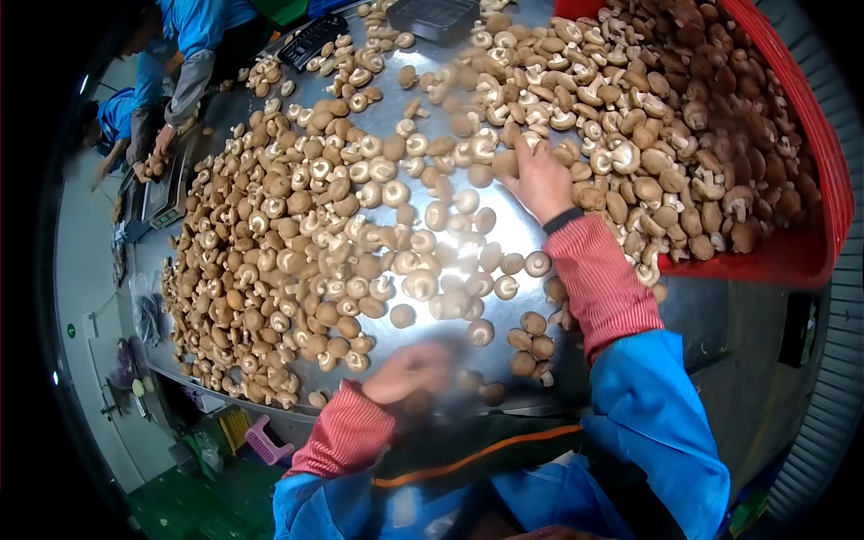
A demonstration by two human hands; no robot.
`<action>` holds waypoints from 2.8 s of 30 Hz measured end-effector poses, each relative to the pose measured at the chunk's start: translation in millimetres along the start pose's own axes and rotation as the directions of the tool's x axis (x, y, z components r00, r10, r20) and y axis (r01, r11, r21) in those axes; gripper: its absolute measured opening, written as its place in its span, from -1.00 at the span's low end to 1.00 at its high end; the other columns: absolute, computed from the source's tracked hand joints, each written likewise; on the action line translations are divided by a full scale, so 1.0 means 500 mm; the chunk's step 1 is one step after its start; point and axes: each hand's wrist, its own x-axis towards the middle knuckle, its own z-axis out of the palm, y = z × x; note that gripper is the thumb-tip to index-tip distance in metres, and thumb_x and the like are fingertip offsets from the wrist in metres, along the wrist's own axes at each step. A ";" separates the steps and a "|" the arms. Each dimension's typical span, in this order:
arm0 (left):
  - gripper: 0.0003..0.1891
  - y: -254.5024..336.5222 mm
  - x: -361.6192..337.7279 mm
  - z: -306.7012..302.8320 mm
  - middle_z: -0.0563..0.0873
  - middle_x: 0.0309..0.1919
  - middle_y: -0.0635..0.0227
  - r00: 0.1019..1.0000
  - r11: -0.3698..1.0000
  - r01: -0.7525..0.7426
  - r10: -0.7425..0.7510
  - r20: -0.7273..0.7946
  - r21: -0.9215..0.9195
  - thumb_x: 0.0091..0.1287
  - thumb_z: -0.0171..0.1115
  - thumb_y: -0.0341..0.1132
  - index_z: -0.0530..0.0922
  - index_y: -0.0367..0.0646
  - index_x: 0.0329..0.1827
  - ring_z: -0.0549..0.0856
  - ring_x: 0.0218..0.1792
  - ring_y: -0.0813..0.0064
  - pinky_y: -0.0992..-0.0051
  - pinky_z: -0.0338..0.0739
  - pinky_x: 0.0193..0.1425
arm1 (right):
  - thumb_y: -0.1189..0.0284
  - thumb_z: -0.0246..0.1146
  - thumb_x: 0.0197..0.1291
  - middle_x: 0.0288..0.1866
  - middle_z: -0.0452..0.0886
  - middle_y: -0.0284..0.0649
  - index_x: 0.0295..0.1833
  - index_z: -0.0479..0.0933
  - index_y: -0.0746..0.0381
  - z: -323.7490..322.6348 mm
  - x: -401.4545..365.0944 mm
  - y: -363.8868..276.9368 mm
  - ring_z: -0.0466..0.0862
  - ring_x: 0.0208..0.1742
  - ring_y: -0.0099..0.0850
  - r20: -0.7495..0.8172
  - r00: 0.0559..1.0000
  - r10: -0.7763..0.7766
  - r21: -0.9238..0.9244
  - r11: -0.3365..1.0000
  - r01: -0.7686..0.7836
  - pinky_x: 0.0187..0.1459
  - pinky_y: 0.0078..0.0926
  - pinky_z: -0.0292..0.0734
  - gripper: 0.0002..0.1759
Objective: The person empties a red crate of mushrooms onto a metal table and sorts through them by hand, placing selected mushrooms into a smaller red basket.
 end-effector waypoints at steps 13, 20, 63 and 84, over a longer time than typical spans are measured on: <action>-0.46 0.116 0.162 0.001 0.67 0.02 0.16 0.941 0.564 -0.331 0.138 -0.308 -0.757 0.58 -0.15 0.21 0.53 -0.08 0.12 0.70 0.06 0.23 0.28 0.73 0.00 | 0.15 0.44 0.10 -0.01 0.63 -0.04 0.09 0.60 0.16 -0.092 -0.042 -0.094 0.63 0.01 -0.04 0.085 0.977 -0.195 0.427 0.893 0.141 0.00 -0.11 0.56 -0.51; -0.47 0.089 0.156 0.013 0.69 -0.06 0.19 0.974 0.685 -0.202 0.066 -0.216 -0.700 0.57 -0.17 0.20 0.58 -0.06 0.00 0.70 0.00 0.24 0.15 0.69 0.06 | 0.28 0.42 0.01 -0.23 0.68 -0.17 -0.09 0.56 0.19 0.015 0.076 0.072 0.66 -0.11 -0.17 -0.052 0.986 -0.158 -0.266 0.954 0.139 -0.11 -0.14 0.46 -0.63; -0.39 0.126 0.189 0.002 0.50 0.41 0.22 0.948 0.461 -0.304 0.228 -0.221 -0.834 0.51 -0.17 0.26 0.41 0.14 0.45 0.40 0.46 0.04 -0.21 0.24 0.50 | 0.05 0.44 0.11 -0.09 0.60 -0.11 0.28 0.56 0.02 -0.114 -0.146 -0.168 0.65 -0.14 -0.07 -0.150 0.876 -0.458 0.419 0.774 0.476 -0.11 -0.19 0.56 -0.37; -0.46 0.108 0.105 0.107 0.48 0.39 -0.13 0.984 0.757 -0.153 0.174 -0.030 -0.635 0.57 -0.22 0.11 0.36 -0.04 0.39 0.56 0.33 -0.11 -0.15 0.59 0.15 | 0.26 0.30 0.12 -0.08 0.54 -0.16 0.16 0.53 0.14 -0.054 -0.221 -0.164 0.56 -0.06 -0.13 0.041 0.997 -0.070 -0.006 0.997 0.071 -0.10 -0.16 0.50 -0.54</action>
